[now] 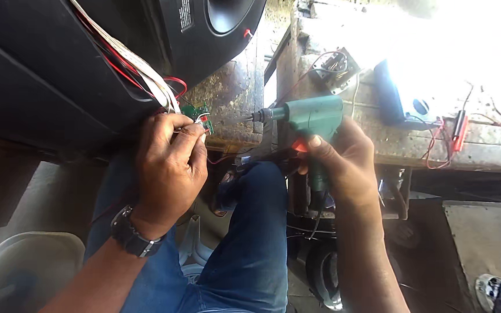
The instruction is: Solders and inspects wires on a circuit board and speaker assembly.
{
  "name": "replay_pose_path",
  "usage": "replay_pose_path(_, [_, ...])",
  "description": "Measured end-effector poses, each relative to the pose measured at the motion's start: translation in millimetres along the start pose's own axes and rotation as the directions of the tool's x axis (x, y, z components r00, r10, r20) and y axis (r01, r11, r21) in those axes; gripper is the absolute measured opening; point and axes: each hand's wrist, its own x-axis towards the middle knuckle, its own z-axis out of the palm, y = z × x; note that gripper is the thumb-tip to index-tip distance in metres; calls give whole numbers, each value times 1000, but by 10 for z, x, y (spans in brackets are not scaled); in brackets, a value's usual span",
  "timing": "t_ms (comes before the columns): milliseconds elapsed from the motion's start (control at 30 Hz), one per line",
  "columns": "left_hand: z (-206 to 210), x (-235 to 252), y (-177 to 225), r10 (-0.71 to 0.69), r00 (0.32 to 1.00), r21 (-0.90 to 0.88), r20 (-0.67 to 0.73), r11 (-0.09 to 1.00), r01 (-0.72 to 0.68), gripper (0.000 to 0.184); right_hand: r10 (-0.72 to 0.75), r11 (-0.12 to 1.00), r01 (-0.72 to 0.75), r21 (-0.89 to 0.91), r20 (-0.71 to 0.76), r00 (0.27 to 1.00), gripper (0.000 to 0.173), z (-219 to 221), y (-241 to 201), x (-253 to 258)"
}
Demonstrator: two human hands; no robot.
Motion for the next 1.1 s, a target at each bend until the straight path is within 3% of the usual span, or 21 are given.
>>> replay_pose_path(133, [12,0,1,0,1000,-7,-5,1000,0,19,-76,997,76,1,43,996,90,-48,-42,53])
replay_pose_path(233, [9,7,18,-8,1000,10,-3,1000,8,20,-148,989,149,-9,94,985,89,-72,-34,119])
replay_pose_path(633, [-8,28,28,-18,1000,13,21,1000,18,20,-169,979,179,-99,101,980,85,-75,-4,149])
replay_pose_path(867, [-10,51,51,-31,999,50,37,998,29,20,-311,927,320,-195,74,947,88,16,36,104])
replay_pose_path(1100, [-32,68,74,-29,998,65,63,998,25,21,-348,922,355,-156,75,935,90,-15,97,114])
